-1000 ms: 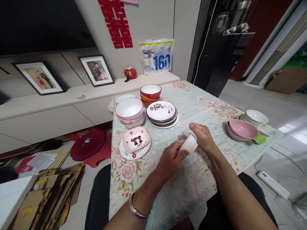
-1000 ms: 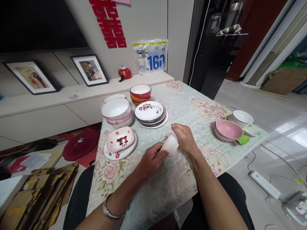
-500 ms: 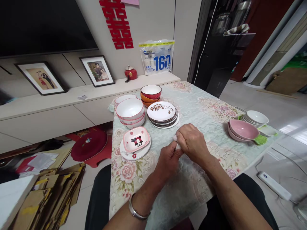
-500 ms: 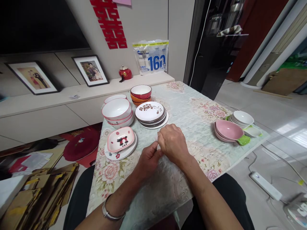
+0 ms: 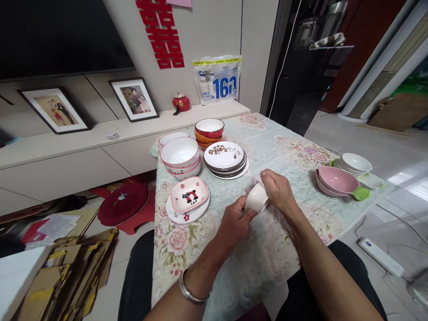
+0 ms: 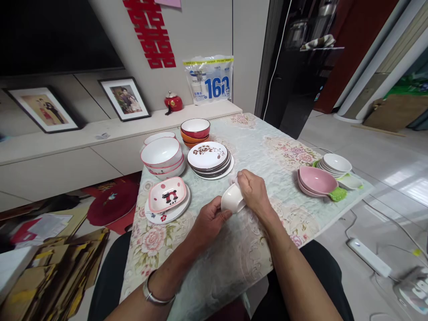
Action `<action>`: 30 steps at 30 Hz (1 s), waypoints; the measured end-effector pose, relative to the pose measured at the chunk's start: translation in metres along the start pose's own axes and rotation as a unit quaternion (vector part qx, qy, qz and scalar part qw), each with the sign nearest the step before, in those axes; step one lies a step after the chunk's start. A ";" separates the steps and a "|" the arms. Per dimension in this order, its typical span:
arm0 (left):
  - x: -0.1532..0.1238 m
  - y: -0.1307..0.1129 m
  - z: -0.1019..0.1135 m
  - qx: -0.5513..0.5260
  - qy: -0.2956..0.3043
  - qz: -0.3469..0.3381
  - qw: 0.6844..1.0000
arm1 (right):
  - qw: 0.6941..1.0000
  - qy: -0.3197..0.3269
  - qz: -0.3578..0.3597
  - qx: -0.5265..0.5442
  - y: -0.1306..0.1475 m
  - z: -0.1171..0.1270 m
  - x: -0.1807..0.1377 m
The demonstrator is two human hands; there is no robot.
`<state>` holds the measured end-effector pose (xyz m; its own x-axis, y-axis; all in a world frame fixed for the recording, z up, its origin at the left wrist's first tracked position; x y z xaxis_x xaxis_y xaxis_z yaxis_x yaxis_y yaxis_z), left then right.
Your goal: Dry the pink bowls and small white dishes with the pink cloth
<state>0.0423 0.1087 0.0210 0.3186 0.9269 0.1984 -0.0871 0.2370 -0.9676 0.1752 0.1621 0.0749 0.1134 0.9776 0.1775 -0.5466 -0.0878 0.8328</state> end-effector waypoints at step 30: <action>-0.002 -0.028 -0.011 0.404 0.053 -0.174 0.897 | 0.960 0.140 -0.156 0.184 -0.028 -0.026 -0.007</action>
<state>0.0548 0.0969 0.0461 0.5432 0.7329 0.4096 -0.6062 0.6799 -0.4127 0.1683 0.1631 0.0366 -0.0305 0.9758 -0.2164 -0.1866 0.2071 0.9604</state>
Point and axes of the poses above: each hand's wrist, its own x-axis towards the middle knuckle, its own z-axis out of the back of the hand, y = z × x, the point moved 10 cm from there along x, towards the middle knuckle, and after that the axes turned 11 degrees about -z, right-handed, at the moved point
